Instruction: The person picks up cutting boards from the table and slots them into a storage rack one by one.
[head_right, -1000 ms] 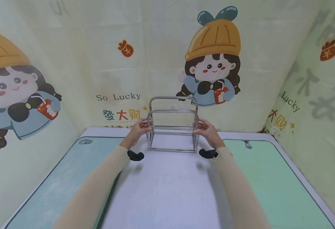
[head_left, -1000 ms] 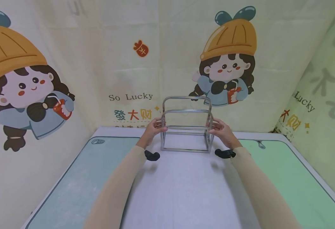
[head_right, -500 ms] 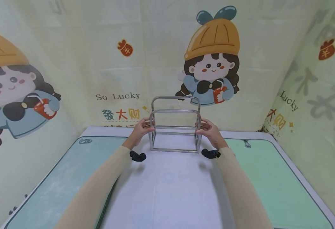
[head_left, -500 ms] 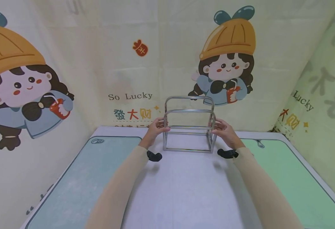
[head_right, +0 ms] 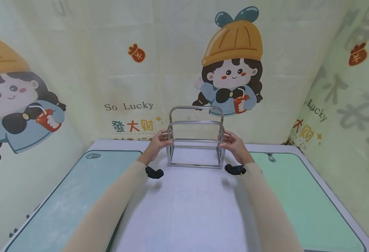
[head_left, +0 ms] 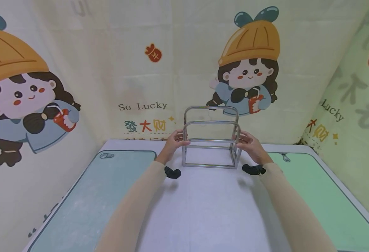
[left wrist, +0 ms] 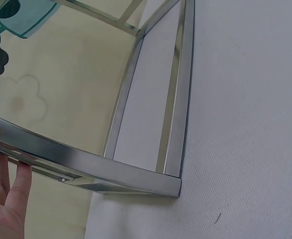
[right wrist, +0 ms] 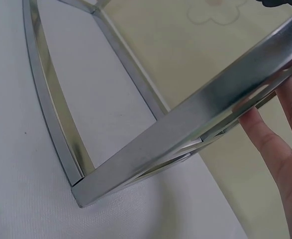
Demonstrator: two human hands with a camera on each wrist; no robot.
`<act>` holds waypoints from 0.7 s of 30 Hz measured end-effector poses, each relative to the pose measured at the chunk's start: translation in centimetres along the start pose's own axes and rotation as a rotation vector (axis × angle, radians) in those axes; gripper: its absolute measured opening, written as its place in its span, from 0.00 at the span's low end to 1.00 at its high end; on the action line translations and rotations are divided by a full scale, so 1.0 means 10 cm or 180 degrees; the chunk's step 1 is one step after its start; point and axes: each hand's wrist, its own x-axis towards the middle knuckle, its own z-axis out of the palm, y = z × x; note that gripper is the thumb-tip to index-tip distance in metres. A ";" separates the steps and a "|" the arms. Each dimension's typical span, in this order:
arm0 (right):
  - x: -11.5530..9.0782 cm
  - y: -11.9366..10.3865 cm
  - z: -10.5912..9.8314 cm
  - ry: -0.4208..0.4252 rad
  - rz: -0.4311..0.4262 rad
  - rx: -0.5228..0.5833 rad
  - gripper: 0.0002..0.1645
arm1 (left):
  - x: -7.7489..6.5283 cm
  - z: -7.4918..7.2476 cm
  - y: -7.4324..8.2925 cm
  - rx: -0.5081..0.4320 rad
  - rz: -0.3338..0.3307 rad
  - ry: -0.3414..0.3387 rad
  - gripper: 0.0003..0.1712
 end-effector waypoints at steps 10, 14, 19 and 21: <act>-0.01 0.03 -0.06 0.0068 0.0092 -0.0035 0.44 | 0.00 0.06 0.02 0.0028 -0.0025 0.0000 0.35; -0.04 0.01 -0.08 0.0052 0.0077 -0.0024 0.45 | 0.01 0.09 0.02 0.0038 -0.0029 -0.0008 0.35; -0.06 0.01 -0.09 0.0064 0.0079 -0.0004 0.46 | 0.01 0.10 0.01 0.0033 -0.0011 -0.0004 0.35; -0.05 0.02 -0.10 0.0056 0.0082 0.0001 0.46 | 0.01 0.11 0.01 0.0036 0.0011 0.0008 0.34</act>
